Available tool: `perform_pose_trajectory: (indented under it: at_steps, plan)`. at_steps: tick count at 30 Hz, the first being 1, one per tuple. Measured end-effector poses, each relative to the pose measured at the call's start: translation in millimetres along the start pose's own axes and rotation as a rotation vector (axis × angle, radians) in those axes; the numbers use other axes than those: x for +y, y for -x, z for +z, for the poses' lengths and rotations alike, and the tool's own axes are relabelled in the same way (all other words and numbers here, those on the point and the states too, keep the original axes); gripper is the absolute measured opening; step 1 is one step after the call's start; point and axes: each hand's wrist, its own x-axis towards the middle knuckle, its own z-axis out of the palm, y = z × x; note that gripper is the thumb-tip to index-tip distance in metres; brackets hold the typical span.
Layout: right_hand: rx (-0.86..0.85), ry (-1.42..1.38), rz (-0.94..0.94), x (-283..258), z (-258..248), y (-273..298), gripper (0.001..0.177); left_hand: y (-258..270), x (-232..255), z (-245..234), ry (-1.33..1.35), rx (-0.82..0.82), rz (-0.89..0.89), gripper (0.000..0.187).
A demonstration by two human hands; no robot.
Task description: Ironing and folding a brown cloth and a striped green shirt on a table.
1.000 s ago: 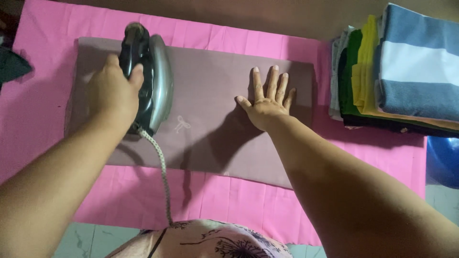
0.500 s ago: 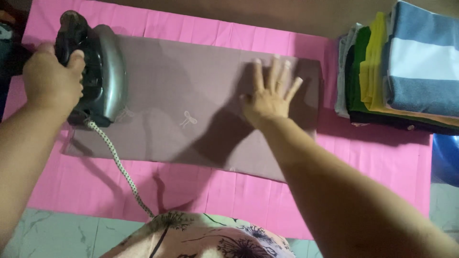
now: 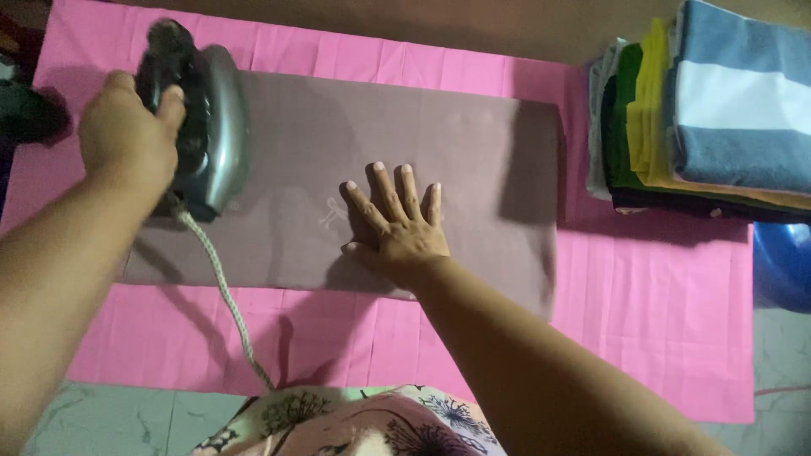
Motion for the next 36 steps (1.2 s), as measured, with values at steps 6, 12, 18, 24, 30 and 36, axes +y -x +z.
perform_pose_trajectory:
  at_steps: [6,12,18,24,30,36]
  plan:
    - [-0.032,0.008,0.012,0.1,-6.4,4.6,0.088,-1.8,23.6,-17.9,0.194,-0.075,-0.196,0.036]
    - [0.162,-0.098,0.097,36.6,20.2,-21.3,0.073,66.1,54.9,-28.0,0.147,-0.216,-0.192,0.036]
    - [0.206,-0.161,0.360,79.8,-3.0,-36.9,0.077,65.8,83.5,10.0,0.230,-0.306,0.133,0.045]
    - [0.079,-0.183,0.407,80.8,-23.0,-31.2,0.079,11.2,104.8,5.6,0.003,-0.477,0.448,0.050]
    - [0.087,-0.171,0.474,94.4,-11.4,-24.7,0.078,-38.0,2.7,-11.2,0.045,-0.341,0.407,0.046]
    - [0.192,-0.183,0.491,103.8,1.6,-18.4,0.078,-39.0,-6.0,-17.3,-0.022,-0.207,0.183,0.044]
